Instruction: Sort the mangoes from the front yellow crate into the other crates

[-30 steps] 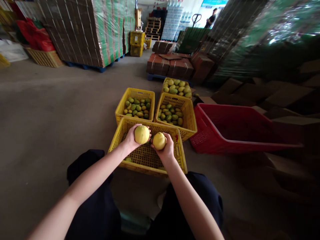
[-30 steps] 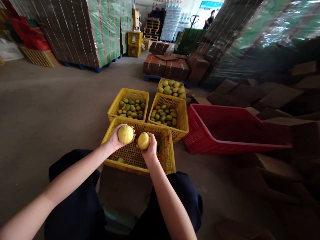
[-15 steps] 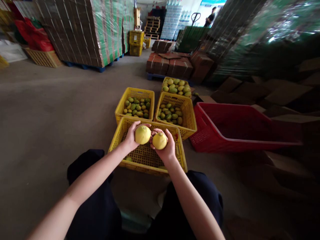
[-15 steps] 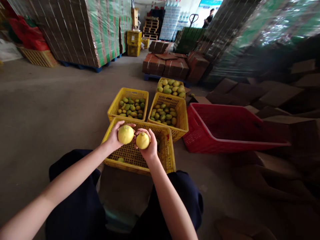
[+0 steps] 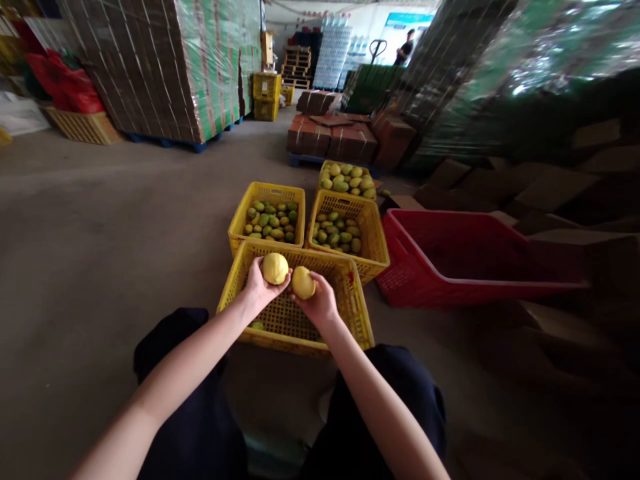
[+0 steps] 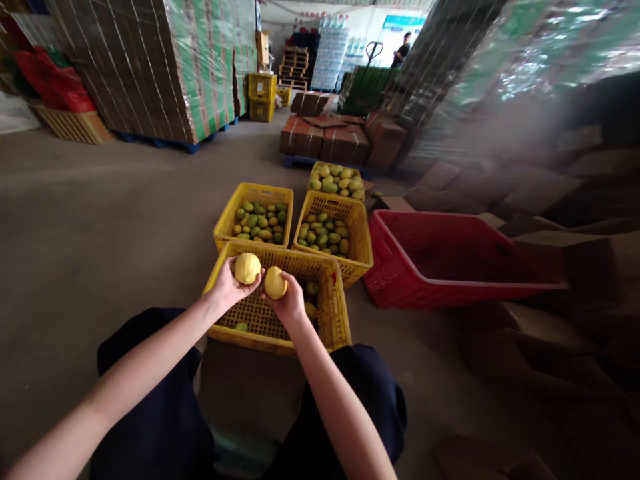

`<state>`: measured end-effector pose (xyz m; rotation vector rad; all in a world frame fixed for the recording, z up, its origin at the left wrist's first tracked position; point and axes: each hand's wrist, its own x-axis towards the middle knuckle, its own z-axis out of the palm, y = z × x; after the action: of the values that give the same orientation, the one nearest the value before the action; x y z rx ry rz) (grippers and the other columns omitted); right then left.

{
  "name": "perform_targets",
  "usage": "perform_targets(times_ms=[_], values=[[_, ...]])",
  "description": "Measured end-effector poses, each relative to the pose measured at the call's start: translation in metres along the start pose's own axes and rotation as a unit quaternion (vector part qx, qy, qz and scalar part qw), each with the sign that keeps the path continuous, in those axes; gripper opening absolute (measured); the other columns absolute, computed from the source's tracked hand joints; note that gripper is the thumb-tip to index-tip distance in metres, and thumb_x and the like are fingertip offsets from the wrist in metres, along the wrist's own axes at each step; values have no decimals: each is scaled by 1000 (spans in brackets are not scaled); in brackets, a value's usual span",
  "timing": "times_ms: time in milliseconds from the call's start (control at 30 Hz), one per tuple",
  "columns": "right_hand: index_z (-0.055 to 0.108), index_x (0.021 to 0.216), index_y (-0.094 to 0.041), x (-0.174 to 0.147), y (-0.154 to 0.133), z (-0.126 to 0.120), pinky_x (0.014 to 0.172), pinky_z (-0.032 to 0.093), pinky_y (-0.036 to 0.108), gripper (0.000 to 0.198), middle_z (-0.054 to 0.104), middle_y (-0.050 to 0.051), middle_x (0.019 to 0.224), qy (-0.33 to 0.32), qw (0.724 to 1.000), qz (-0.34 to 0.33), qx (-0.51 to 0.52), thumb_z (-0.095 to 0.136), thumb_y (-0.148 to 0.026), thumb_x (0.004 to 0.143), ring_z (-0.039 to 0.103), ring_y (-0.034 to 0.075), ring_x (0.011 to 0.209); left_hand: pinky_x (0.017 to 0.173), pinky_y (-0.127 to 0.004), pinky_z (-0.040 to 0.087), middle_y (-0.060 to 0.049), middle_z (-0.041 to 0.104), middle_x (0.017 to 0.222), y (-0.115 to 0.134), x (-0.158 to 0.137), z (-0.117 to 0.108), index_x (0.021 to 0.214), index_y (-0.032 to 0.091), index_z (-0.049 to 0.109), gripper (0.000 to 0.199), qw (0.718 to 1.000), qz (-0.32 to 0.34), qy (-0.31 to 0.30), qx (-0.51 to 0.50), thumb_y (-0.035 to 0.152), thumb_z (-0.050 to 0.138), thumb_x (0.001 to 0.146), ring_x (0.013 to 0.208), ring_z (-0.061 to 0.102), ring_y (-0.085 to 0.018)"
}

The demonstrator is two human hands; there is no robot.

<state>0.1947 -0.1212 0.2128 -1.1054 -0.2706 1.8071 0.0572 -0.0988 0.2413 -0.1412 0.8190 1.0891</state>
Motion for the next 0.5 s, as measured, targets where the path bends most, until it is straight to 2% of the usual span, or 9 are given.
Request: perform_targets(times_ms=[100,200,267,333,433,500], values=[[53,82,-18,8,31,-8,45,51,22,12,58,-1,57,94,985,105,-98,47,-26,88,58,13,49,50,-28,56,-10,63,78,13,-2,-1,97,14,60,32,999,4,12,-37,39,41,90,72,66,-22],[50,81,-17,12,60,-15,40,49,25,8,55,0,55,131,964,168,-158,46,-19,87,56,15,46,50,-28,56,-11,62,82,31,-8,-2,99,15,60,32,997,16,1,-70,40,43,89,75,66,-23],[51,85,-16,18,62,-9,41,51,29,8,57,2,59,141,955,178,-193,43,-15,87,58,17,48,48,-29,56,-11,62,82,43,-12,-3,99,15,60,31,996,34,-3,-87,39,44,88,76,66,-24],[52,91,-16,30,46,10,48,55,32,12,60,3,66,135,958,136,-215,40,-17,90,61,18,56,48,-29,56,-11,62,82,52,-14,-6,97,14,60,31,994,50,2,-96,38,44,87,76,66,-24],[54,103,-19,47,0,54,67,59,31,18,66,5,84,99,967,3,-234,41,-27,94,66,17,78,45,-26,54,-11,61,81,61,-16,-11,94,12,60,32,994,47,8,-103,38,43,87,73,65,-23],[58,107,-22,44,-30,79,80,56,28,19,67,4,103,74,961,-77,-256,50,-25,91,63,16,98,41,-22,51,-11,60,81,64,-17,-14,92,12,60,33,993,31,-8,-114,39,41,88,70,64,-21]])
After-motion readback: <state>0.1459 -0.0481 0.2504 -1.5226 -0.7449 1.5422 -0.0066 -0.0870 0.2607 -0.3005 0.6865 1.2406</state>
